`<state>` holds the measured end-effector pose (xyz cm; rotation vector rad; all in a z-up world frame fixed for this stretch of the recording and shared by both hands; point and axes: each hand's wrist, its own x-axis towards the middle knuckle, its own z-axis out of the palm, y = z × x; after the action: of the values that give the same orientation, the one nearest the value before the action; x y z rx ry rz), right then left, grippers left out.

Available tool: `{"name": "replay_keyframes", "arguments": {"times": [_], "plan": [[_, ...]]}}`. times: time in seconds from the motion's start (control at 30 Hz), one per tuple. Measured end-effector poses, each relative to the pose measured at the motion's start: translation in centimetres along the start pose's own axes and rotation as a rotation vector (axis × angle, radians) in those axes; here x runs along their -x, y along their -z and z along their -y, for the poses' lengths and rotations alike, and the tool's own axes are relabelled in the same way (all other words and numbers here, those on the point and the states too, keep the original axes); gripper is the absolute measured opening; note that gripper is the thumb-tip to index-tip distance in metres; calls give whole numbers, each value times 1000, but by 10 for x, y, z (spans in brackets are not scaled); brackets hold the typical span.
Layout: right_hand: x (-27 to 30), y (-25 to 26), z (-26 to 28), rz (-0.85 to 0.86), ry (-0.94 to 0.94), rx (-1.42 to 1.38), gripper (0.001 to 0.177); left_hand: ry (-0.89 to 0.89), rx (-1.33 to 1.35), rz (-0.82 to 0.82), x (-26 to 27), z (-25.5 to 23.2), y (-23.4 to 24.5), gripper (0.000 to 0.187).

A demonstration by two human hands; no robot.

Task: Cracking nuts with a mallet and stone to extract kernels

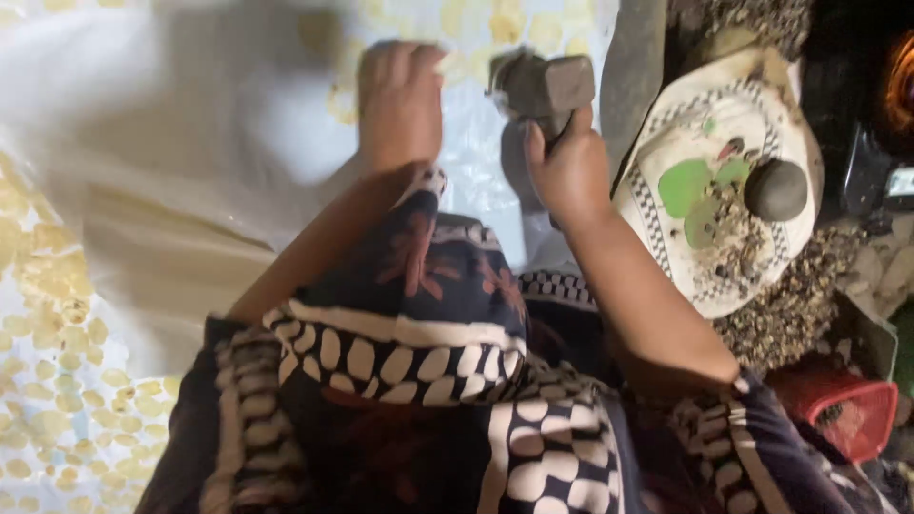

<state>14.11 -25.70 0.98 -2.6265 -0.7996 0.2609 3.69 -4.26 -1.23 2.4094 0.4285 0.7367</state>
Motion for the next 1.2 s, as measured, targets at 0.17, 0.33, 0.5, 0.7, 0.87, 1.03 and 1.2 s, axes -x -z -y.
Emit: {"name": "replay_keyframes", "arguments": {"times": [0.17,0.33,0.5,0.7,0.87,1.03,1.2], "plan": [[-27,49,25,274,-39,-107,38,-129,-134,-43,15,21,29,22],[2,78,41,-14,86,-213,39,-135,-99,-95,20,22,23,27],[4,8,9,52,99,12,53,-73,-158,-207,13,19,11,34],[-18,84,49,316,-73,-109,33,-147,94,-255,2,7,42,28],[6,14,7,-120,81,-27,46,-94,142,-221,-3,15,45,16],[-27,36,22,185,40,-28,48,100,365,-148,-20,13,25,18],[3,38,14,79,48,-134,40,82,389,-86,-16,18,26,31]]}}
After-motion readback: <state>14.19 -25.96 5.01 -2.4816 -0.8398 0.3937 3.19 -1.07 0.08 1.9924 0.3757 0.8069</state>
